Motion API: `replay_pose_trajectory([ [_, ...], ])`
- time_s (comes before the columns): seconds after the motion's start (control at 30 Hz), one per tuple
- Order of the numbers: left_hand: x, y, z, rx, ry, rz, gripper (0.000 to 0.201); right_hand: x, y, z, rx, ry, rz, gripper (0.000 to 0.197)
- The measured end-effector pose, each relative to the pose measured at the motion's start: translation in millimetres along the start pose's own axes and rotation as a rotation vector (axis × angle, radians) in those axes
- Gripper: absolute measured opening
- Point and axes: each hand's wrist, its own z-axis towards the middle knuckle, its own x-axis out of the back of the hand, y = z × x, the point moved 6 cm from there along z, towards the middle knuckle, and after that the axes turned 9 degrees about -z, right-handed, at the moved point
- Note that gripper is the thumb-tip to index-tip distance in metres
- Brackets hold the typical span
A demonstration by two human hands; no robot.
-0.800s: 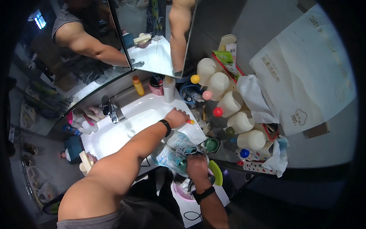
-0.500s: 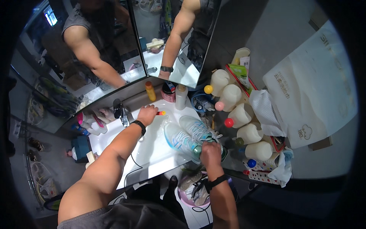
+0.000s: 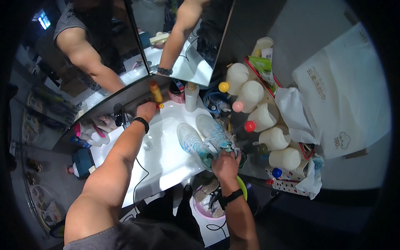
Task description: The person washes multiple pairs of shoes in a bathroom sink using a brush and water. They scrub the soles and uppers, rinse the shoes, and place them in a pink basin. The person also wipes the sink area with a cloth.
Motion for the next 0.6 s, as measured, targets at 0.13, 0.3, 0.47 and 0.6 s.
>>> replay_pose_trajectory([
  [0.13,3.7,14.1,-16.0,-0.081,0.091,0.013,0.026,-7.2,1.2,-2.8,-0.079,-0.149,0.008,0.044],
  [0.3,-15.2,71.6,-84.6,-0.344,0.112,-0.424,0.041,-15.5,9.4,-2.2,-0.094,-0.081,-0.031,0.03],
  [0.47,-69.2,112.5,-127.1,-0.176,-0.209,-0.959,0.084,-28.2,14.0,-6.9,-0.103,-0.058,0.008,0.021],
  [0.6,-83.9,124.2,-142.0,-0.204,-0.182,-0.902,0.092,-22.1,15.6,-10.8,-0.032,0.086,0.036,0.024],
])
